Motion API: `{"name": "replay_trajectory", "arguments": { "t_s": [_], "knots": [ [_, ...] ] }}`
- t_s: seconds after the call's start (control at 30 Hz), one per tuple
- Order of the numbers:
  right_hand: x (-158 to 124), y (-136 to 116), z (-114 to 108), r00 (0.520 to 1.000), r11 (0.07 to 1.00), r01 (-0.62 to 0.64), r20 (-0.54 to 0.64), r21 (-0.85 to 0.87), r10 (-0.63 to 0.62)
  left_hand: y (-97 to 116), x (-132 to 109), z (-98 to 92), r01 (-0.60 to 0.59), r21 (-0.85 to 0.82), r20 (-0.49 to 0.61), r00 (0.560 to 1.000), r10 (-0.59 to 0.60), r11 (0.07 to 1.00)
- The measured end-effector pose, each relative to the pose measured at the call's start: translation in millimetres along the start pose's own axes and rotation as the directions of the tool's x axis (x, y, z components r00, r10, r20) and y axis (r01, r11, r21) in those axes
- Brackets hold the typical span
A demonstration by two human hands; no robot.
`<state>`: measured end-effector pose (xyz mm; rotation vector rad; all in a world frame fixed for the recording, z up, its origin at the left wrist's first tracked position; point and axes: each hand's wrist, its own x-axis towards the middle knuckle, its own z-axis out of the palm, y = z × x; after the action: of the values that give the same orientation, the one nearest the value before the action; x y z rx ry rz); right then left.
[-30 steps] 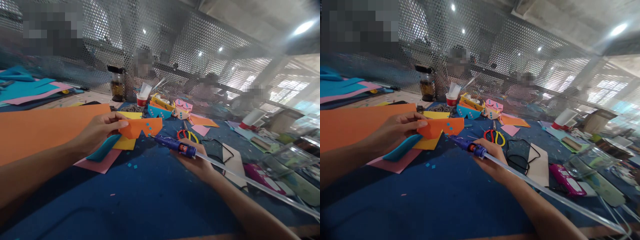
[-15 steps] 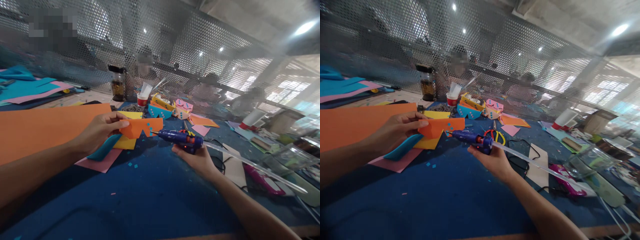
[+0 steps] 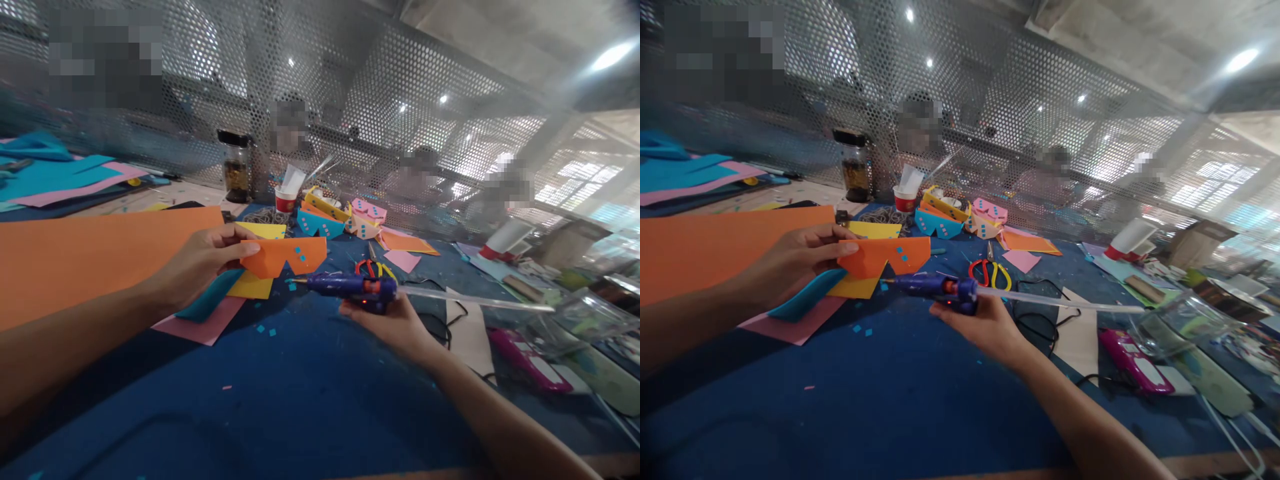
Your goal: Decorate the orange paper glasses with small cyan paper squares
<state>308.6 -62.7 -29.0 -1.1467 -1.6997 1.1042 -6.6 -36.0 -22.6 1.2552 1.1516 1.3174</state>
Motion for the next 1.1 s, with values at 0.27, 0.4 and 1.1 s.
{"name": "replay_trajectory", "arguments": {
  "t_s": [0.27,0.4,1.1],
  "knots": [
    [-3.8,-2.6,0.8,0.991,0.997,-0.057,0.126,0.051,0.05,1.8,-0.6,0.5,0.013,-0.01,-0.004,1.0,-0.013,1.0],
    [-3.9,-1.2,-1.0,0.983,0.999,-0.025,0.18,0.031,0.019,2.9,-1.5,2.1,0.017,-0.027,-0.014,1.0,-0.017,1.0],
    [-0.3,-9.2,-10.6,0.925,0.982,-0.189,0.341,0.029,0.168,-10.5,-7.4,8.9,0.113,0.082,0.099,0.988,-0.121,0.99]
  ]
}}
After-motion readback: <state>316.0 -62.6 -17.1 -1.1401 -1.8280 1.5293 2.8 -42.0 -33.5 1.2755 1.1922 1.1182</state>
